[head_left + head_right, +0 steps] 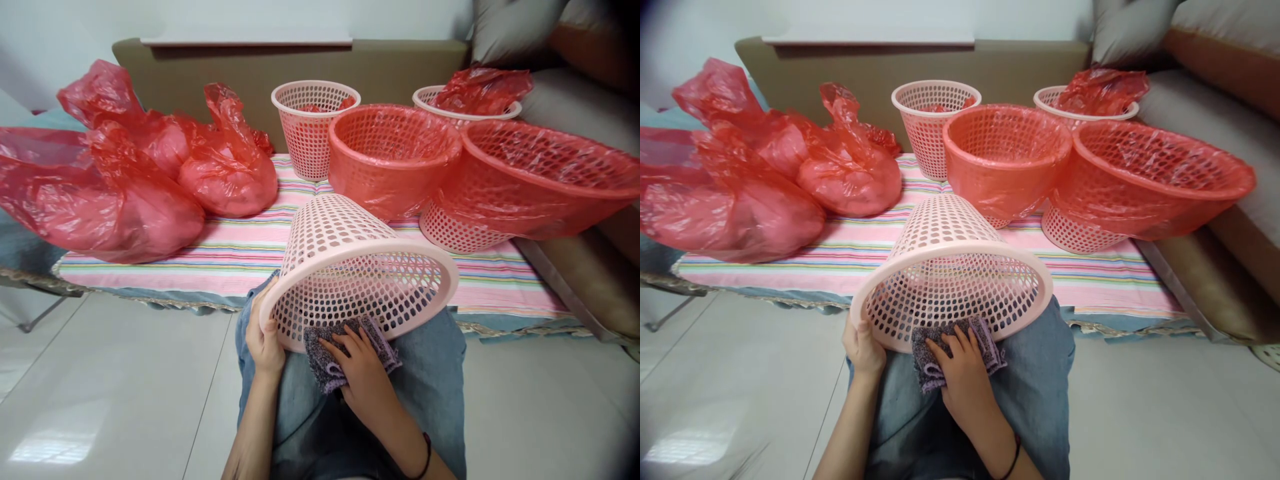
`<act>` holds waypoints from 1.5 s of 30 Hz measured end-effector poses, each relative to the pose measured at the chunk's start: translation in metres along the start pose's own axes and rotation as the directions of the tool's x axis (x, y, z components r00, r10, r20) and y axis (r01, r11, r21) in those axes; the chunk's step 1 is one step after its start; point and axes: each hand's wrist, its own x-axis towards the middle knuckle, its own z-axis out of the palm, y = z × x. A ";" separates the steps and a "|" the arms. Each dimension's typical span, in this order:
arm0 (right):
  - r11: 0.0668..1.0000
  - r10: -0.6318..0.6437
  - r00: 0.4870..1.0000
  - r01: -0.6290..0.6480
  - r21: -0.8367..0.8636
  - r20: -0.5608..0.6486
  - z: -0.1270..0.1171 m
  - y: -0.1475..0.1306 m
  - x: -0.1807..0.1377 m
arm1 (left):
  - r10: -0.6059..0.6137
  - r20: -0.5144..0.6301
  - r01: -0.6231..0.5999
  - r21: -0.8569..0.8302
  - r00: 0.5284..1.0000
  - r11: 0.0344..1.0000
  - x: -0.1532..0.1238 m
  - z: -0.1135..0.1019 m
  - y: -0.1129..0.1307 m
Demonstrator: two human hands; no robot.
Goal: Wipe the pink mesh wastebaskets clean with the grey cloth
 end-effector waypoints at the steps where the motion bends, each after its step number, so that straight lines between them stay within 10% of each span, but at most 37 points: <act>1: 1.000 0.004 1.000 -0.004 0.003 0.007 -0.001 0.000 0.001 | 0.008 0.004 -0.008 -0.002 1.000 1.000 0.000 0.000 0.001; 11: 0.992 -0.094 0.993 0.088 0.087 0.071 -0.059 -0.006 0.031 | 0.027 0.032 -0.027 -0.004 0.999 1.000 0.000 -0.001 -0.004; 19: 0.988 -0.137 0.951 0.111 -0.106 -0.279 -0.104 0.004 0.134 | 0.005 0.004 -0.005 0.032 1.000 0.999 -0.004 -0.007 -0.012; 26: 0.994 -0.101 0.939 0.085 -0.063 -0.328 -0.078 0.015 0.199 | 0.041 0.059 -0.042 0.008 0.997 0.999 -0.001 -0.007 -0.008; 45: 0.996 -0.086 0.946 0.070 -0.061 -0.313 -0.027 0.055 0.221 | -0.029 -0.001 0.029 0.017 1.000 0.999 0.001 0.000 -0.005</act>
